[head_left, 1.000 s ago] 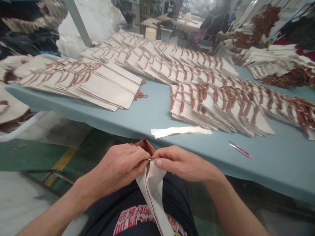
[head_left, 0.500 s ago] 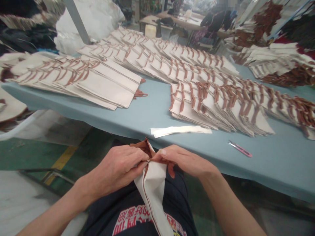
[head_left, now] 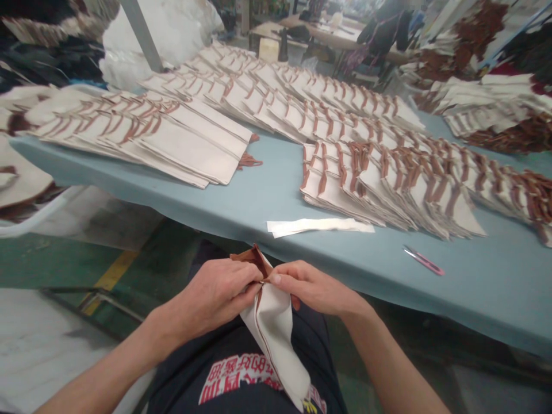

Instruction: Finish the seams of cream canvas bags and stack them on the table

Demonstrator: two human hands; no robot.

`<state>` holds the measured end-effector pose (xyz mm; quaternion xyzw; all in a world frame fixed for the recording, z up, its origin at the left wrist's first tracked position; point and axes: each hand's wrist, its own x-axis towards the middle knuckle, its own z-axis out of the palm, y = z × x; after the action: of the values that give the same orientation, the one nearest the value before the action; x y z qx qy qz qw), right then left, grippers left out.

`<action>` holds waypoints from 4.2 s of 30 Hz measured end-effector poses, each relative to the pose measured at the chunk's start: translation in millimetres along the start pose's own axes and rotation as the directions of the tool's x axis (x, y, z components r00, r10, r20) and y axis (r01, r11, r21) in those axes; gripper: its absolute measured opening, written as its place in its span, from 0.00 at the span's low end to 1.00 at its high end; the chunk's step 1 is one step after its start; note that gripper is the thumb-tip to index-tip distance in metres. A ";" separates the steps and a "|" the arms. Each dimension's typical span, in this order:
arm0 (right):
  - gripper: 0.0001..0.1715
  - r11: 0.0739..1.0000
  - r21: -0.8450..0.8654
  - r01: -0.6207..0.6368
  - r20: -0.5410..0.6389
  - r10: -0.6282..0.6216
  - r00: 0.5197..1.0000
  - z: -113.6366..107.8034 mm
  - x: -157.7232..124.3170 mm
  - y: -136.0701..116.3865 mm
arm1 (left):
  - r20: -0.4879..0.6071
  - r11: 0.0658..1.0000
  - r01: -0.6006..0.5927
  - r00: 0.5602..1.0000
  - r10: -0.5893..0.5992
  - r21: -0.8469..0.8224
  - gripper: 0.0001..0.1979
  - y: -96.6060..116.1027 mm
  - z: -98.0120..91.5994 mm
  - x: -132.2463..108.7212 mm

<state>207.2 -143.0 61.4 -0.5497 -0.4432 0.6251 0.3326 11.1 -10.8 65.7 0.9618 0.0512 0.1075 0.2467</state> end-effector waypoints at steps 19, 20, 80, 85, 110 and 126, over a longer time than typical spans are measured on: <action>0.22 0.989 -0.148 0.020 -0.081 -0.032 0.996 9.3 0.3 -0.7 | 0.011 0.995 0.044 0.999 -0.043 -0.086 0.07 -6.0 14.3 -7.7; 0.21 0.991 -0.135 0.023 -0.090 -0.036 0.995 9.8 -0.2 -1.3 | -0.001 0.996 0.036 0.999 -0.036 -0.079 0.07 -5.2 12.5 -7.0; 0.33 0.945 0.230 0.233 -0.373 -0.136 0.918 24.1 -19.7 -8.0 | 0.003 0.834 0.064 0.997 -0.075 -0.549 0.09 21.5 -8.7 8.3; 0.33 0.963 0.081 0.255 -0.383 -0.206 0.900 18.1 -25.0 -9.8 | 0.090 0.819 0.097 0.994 -0.056 -0.566 0.08 23.7 -11.9 14.5; 0.21 0.977 -0.123 0.173 -0.385 -0.208 0.899 19.0 -21.4 -11.7 | 0.203 0.648 0.301 0.953 -0.223 -0.700 0.22 12.6 4.5 18.0; 0.23 0.992 -0.122 0.031 -0.313 -0.068 0.947 3.7 -25.6 0.9 | 0.285 0.662 0.404 0.915 -0.286 -0.631 0.14 -5.6 18.2 1.0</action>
<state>208.1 -167.1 70.6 -0.6499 -0.4331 0.4936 0.3827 16.1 -14.2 47.6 0.7824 0.1702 -0.0080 0.5990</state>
